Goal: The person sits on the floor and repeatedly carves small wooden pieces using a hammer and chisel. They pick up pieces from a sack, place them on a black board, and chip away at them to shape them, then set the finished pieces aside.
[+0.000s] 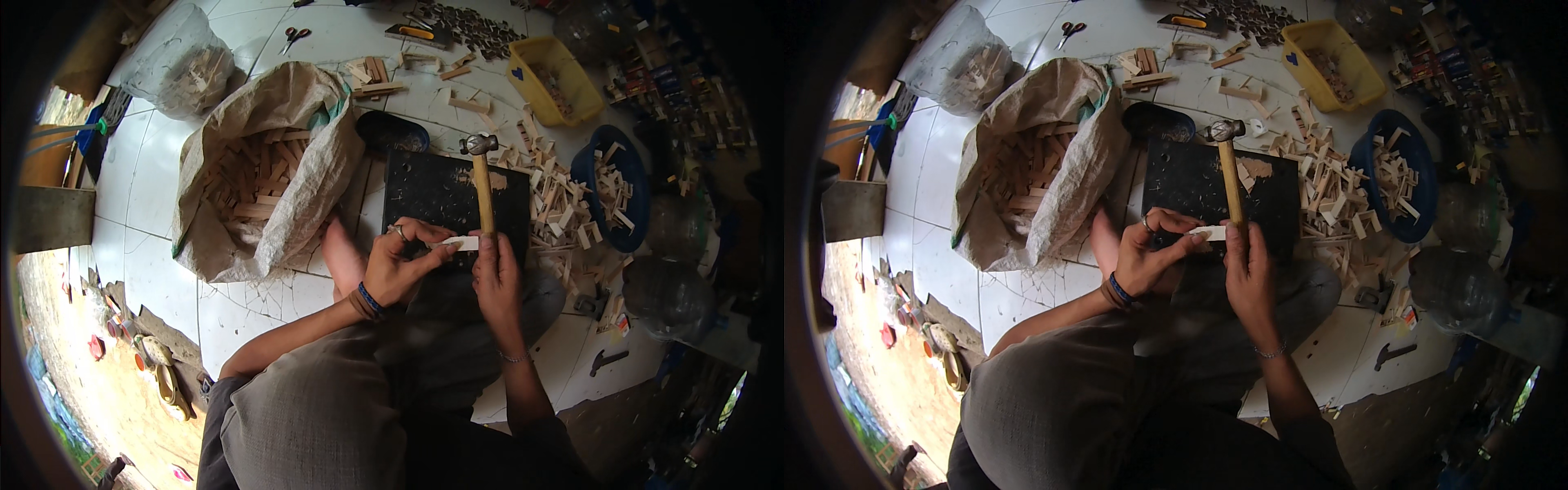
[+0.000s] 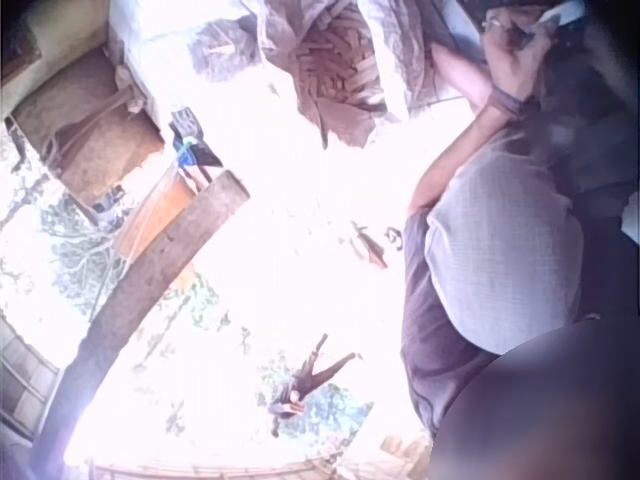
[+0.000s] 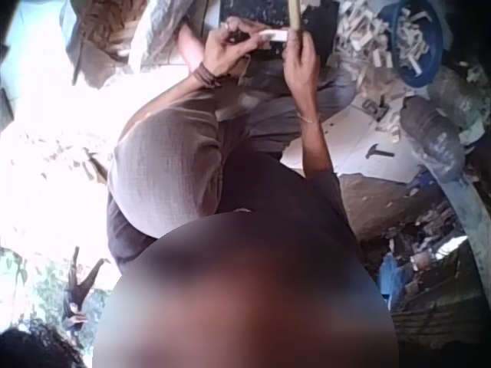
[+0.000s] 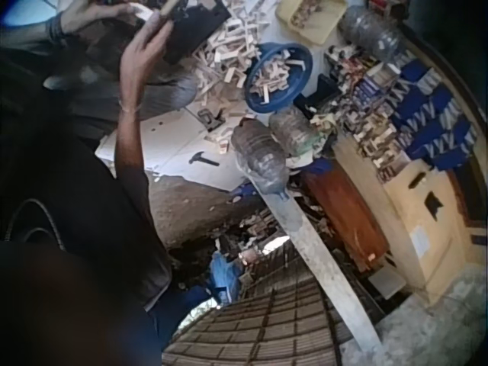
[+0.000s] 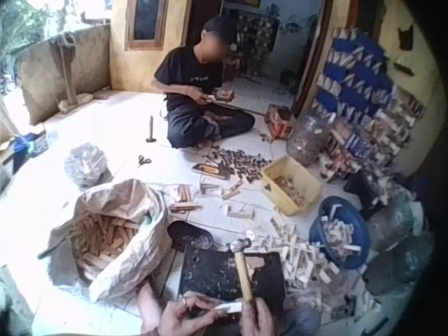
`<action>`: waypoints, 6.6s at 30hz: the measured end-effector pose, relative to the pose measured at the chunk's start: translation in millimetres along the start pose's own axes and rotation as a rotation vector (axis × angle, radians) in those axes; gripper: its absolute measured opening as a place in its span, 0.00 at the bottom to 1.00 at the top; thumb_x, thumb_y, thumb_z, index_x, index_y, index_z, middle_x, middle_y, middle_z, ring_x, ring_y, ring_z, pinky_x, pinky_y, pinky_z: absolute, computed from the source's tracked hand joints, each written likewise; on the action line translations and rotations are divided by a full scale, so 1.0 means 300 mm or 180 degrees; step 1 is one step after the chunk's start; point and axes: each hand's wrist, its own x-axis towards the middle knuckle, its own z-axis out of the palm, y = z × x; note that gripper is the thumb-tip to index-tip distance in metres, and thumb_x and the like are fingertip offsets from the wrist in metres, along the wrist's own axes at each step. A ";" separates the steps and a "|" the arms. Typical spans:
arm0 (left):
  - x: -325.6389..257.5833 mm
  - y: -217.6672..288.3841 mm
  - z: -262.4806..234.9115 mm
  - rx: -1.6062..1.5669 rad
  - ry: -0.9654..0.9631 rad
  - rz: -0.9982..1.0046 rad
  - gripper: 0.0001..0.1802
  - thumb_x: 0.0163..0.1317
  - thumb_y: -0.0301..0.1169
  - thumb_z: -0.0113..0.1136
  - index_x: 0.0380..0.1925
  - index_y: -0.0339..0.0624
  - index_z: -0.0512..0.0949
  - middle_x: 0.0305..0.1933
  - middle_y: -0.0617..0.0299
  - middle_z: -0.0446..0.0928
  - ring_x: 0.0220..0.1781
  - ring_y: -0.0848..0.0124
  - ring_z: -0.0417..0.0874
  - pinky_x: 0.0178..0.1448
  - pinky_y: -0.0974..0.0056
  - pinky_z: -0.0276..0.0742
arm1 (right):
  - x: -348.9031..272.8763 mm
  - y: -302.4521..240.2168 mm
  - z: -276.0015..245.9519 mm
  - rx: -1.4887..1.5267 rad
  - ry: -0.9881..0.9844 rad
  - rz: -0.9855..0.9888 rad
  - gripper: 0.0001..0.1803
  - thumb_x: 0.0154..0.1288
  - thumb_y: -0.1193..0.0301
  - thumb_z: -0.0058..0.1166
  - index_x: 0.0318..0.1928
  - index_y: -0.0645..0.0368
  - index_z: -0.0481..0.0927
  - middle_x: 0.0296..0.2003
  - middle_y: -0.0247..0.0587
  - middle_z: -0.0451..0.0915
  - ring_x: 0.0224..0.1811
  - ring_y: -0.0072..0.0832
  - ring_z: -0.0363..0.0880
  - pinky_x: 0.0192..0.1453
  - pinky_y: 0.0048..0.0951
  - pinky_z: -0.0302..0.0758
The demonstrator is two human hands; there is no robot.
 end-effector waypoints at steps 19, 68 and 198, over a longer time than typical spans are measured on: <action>0.001 -0.021 -0.015 0.0288 0.0022 0.0157 0.09 0.61 0.22 0.74 0.37 0.35 0.80 0.48 0.56 0.84 0.54 0.70 0.83 0.60 0.65 0.77 | -0.258 -0.058 -0.244 -0.2508 -0.0289 -0.1749 0.36 0.70 0.83 0.58 0.76 0.49 0.69 0.42 0.52 0.87 0.41 0.39 0.90 0.40 0.37 0.82; 0.022 0.025 -0.055 0.1546 -0.0122 0.1309 0.16 0.57 0.25 0.75 0.44 0.36 0.81 0.48 0.52 0.86 0.49 0.55 0.88 0.51 0.58 0.85 | -0.217 -0.012 -0.195 -0.1766 -0.0308 -0.1580 0.30 0.75 0.79 0.53 0.76 0.55 0.68 0.62 0.58 0.80 0.37 0.39 0.88 0.40 0.34 0.81; 0.020 0.033 -0.055 -0.0446 -0.0309 -0.0448 0.25 0.65 0.17 0.67 0.62 0.33 0.76 0.58 0.51 0.83 0.60 0.66 0.83 0.65 0.62 0.81 | -0.034 0.169 -0.219 -0.3291 0.0468 -0.1100 0.31 0.67 0.55 0.67 0.58 0.62 0.71 0.48 0.55 0.77 0.49 0.50 0.81 0.51 0.43 0.78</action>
